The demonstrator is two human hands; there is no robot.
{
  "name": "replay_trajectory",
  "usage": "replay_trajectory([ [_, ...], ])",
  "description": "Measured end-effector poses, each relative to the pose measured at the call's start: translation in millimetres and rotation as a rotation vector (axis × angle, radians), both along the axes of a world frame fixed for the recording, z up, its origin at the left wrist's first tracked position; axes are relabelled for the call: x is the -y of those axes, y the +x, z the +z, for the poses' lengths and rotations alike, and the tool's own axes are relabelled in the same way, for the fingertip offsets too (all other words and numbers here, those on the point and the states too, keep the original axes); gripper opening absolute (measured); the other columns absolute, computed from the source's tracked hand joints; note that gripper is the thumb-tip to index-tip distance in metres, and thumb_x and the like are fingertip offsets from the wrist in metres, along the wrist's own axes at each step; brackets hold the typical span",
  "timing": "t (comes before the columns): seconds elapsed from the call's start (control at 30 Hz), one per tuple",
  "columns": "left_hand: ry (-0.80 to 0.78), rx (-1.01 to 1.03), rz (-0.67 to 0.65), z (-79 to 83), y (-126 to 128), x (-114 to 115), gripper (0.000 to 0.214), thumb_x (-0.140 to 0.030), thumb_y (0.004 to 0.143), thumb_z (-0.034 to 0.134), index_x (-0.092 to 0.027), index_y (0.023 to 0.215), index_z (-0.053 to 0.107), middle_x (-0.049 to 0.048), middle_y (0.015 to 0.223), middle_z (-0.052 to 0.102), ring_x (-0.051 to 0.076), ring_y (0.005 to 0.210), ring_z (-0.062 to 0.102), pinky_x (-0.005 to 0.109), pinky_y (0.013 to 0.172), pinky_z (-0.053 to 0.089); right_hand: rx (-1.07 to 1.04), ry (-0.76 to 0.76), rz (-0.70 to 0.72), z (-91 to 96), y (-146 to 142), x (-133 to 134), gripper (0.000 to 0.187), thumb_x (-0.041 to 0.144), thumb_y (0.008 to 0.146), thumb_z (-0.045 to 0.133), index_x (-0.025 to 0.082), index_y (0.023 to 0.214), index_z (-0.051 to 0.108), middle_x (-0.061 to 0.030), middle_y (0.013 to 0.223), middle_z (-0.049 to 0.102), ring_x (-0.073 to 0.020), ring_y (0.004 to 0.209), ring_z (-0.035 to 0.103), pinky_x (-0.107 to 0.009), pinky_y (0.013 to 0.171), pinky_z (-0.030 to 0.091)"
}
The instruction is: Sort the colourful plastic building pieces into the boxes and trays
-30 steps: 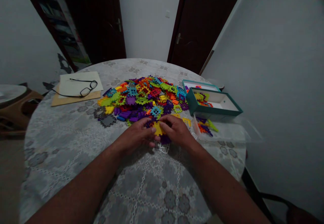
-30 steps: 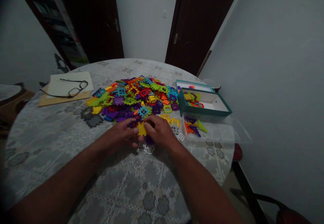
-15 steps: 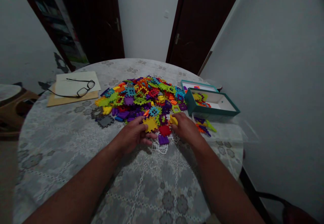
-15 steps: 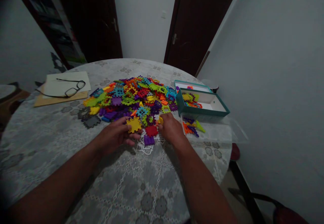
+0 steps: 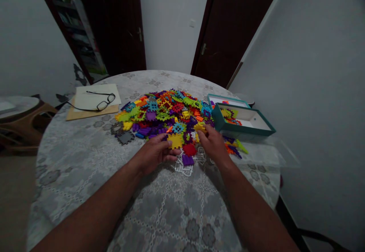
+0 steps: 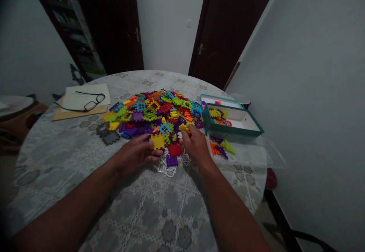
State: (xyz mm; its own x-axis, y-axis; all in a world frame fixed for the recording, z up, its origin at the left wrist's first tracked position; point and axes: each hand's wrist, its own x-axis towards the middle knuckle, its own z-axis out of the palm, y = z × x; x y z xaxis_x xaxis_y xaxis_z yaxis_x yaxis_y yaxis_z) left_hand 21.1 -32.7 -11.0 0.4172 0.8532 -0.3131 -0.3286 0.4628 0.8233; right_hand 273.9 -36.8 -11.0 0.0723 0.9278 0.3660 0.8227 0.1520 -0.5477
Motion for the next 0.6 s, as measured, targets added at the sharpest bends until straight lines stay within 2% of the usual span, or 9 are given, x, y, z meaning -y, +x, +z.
replay_trajectory([
  [0.07,-0.012,0.012,-0.007,-1.0,-0.4,-0.4,0.031,-0.012,0.094,0.072,-0.018,0.121,0.058,0.0135,0.102,0.08,0.024,0.082,0.084,0.03,0.064,0.068,-0.098,0.142,0.145,4.2,-12.7,6.8,0.025,0.031,0.107,0.051,0.022,0.115,0.073,-0.0088,0.11,0.077,-0.024,0.102,0.071,-0.035,0.093,0.054],
  [0.13,-0.025,0.027,-0.006,-1.1,-1.0,-0.9,0.028,-0.012,0.094,0.07,-0.017,0.119,0.059,0.014,0.102,0.081,0.024,0.08,0.084,0.03,0.063,0.068,-0.088,0.226,0.312,3.0,-25.1,12.6,0.03,0.025,0.106,0.05,0.023,0.126,0.072,-0.012,0.128,0.073,-0.0254,0.12,0.068,-0.04,0.107,0.053],
  [0.23,-0.025,0.047,-0.024,-0.2,-2.1,-1.5,0.025,-0.012,0.094,0.07,-0.017,0.117,0.062,0.0128,0.1,0.081,0.023,0.078,0.083,0.03,0.062,0.068,0.042,0.198,0.475,-7.4,-39.0,15.9,0.039,0.018,0.102,0.053,0.025,0.136,0.07,-0.0142,0.144,0.066,-0.0283,0.134,0.062,-0.048,0.117,0.051],
  [0.4,-0.022,0.038,-0.045,1.1,-3.6,-2.8,0.025,-0.018,0.093,0.077,-0.016,0.116,0.067,0.0116,0.096,0.08,0.023,0.077,0.083,0.03,0.063,0.068,0.126,0.165,0.561,-21.0,-50.9,14.8,0.049,0.016,0.099,0.058,0.023,0.147,0.062,-0.0169,0.153,0.061,-0.0305,0.144,0.055,-0.054,0.123,0.046],
  [0.5,0.014,0.001,-0.047,1.3,-3.3,-3.4,0.031,-0.022,0.092,0.083,-0.016,0.118,0.068,0.0112,0.098,0.08,0.022,0.077,0.082,0.029,0.063,0.067,0.115,0.156,0.604,-20.1,-55.5,16.4,0.058,0.012,0.095,0.06,0.023,0.152,0.058,-0.0173,0.159,0.057,-0.0311,0.149,0.051,-0.056,0.125,0.045],
  [0.6,0.058,-0.037,-0.035,2.1,-2.6,-3.7,0.034,-0.019,0.092,0.082,-0.016,0.122,0.067,0.0123,0.102,0.08,0.021,0.079,0.081,0.028,0.064,0.067,0.084,0.166,0.61,-15.4,-53.6,17.1,0.066,0.009,0.092,0.058,0.024,0.156,0.054,-0.0156,0.164,0.053,-0.0288,0.152,0.05,-0.053,0.126,0.045],
])
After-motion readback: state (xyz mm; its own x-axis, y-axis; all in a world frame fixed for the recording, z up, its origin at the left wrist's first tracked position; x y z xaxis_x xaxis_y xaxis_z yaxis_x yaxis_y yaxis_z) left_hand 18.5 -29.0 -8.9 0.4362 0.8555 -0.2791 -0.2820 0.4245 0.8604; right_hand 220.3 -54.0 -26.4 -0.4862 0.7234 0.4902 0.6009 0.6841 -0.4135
